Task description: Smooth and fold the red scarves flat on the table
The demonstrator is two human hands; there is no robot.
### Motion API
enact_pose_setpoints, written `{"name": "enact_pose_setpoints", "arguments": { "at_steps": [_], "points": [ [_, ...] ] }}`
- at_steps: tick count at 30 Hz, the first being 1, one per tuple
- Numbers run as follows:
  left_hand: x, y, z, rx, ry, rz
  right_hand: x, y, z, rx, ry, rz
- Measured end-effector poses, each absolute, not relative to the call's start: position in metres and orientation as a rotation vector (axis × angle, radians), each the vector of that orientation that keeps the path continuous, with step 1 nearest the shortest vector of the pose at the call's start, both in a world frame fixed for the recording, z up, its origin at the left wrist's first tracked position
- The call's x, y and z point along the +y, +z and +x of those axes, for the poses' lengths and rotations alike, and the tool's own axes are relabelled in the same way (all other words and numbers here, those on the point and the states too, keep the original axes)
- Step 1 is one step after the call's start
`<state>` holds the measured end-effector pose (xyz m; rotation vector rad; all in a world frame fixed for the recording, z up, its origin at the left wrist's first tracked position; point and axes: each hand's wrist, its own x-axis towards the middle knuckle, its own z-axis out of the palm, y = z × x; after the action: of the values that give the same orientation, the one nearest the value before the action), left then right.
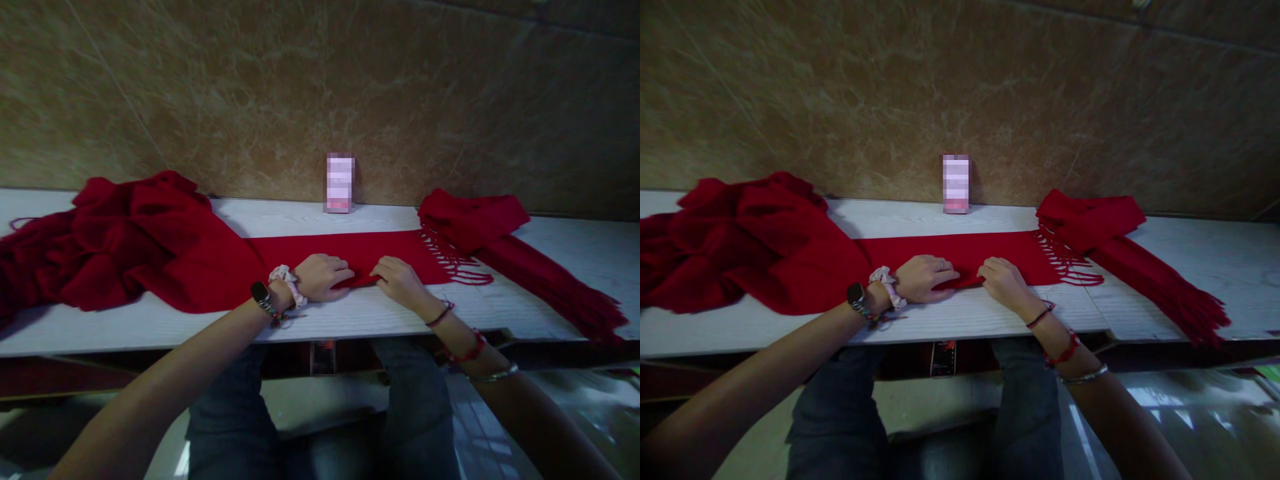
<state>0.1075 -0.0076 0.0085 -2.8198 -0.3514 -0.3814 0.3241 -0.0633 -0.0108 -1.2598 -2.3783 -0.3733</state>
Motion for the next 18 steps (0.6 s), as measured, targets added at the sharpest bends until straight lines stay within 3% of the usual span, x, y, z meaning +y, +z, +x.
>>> {"name": "enact_pose_setpoints", "arguments": {
  "at_steps": [10,18],
  "points": [
    [-0.0066,0.0008,0.1102,-0.277,-0.583,-2.660,-0.0705,-0.0063,0.3273,-2.381,-0.309,-1.190],
    [-0.0089,0.0056,0.1128,-0.188,-0.545,-2.664,-0.0677,-0.0128,0.3283,-2.346,-0.379,-1.188]
  ]
}}
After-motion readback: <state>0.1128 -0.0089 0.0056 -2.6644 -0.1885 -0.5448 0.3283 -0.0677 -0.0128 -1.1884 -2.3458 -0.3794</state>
